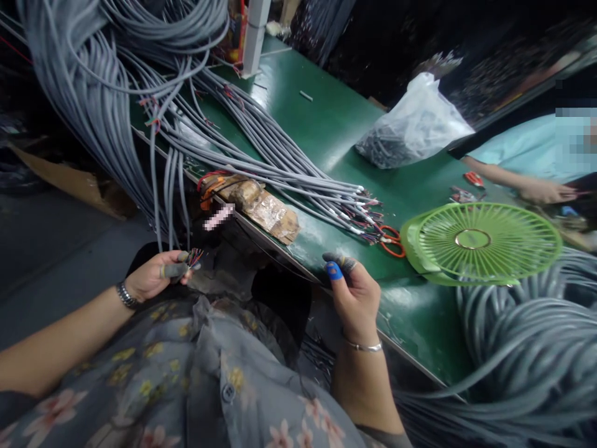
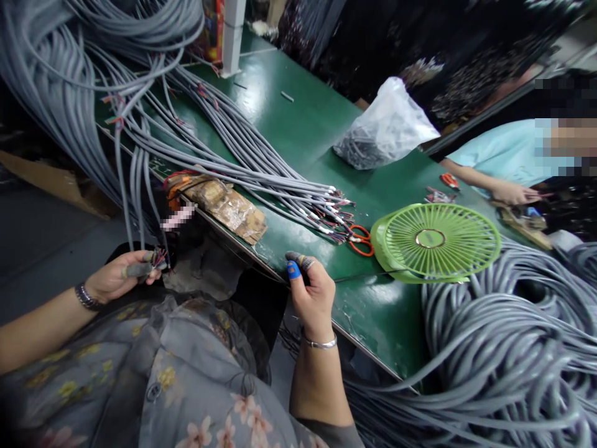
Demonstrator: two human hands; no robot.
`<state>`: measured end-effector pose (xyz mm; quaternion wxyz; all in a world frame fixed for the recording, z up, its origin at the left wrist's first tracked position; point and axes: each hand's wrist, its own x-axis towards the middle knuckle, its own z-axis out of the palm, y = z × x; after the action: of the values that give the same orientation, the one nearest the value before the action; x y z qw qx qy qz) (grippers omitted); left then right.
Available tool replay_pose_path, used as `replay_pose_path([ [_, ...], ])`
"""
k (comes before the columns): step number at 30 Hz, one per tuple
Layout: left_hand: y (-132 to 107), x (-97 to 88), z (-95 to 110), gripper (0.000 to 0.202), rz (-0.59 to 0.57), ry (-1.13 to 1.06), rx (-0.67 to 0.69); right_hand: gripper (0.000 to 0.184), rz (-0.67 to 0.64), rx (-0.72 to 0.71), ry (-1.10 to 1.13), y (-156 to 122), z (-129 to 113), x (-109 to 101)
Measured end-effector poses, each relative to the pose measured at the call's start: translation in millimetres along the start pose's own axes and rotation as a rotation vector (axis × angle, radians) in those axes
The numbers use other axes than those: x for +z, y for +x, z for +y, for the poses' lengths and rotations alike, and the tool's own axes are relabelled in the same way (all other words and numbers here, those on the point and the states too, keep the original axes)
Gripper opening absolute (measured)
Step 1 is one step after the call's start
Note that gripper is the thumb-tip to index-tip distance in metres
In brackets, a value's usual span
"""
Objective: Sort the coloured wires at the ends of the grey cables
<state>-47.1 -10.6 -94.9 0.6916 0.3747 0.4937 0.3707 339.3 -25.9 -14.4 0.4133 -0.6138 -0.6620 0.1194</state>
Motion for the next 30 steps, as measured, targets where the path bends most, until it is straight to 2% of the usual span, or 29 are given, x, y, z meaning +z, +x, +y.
replay_pose_path([
  [3,-20,11.1,14,0.039,0.022,-0.28,0.021,0.032,0.001,-0.002,0.023,1,4,2],
  [6,-26,18.2,21,0.041,0.049,-0.373,0.055,0.033,0.015,-0.014,0.044,2,9,6],
  [12,-28,23.3,25,0.04,0.096,-0.401,0.076,0.038,0.011,-0.03,0.062,6,15,13],
  [18,-37,26.1,29,0.029,0.1,-0.38,0.097,0.037,0.023,-0.045,0.1,9,16,18],
  [30,-45,34.1,46,0.039,0.066,-0.348,0.161,0.031,0.009,-0.06,0.151,12,15,22],
])
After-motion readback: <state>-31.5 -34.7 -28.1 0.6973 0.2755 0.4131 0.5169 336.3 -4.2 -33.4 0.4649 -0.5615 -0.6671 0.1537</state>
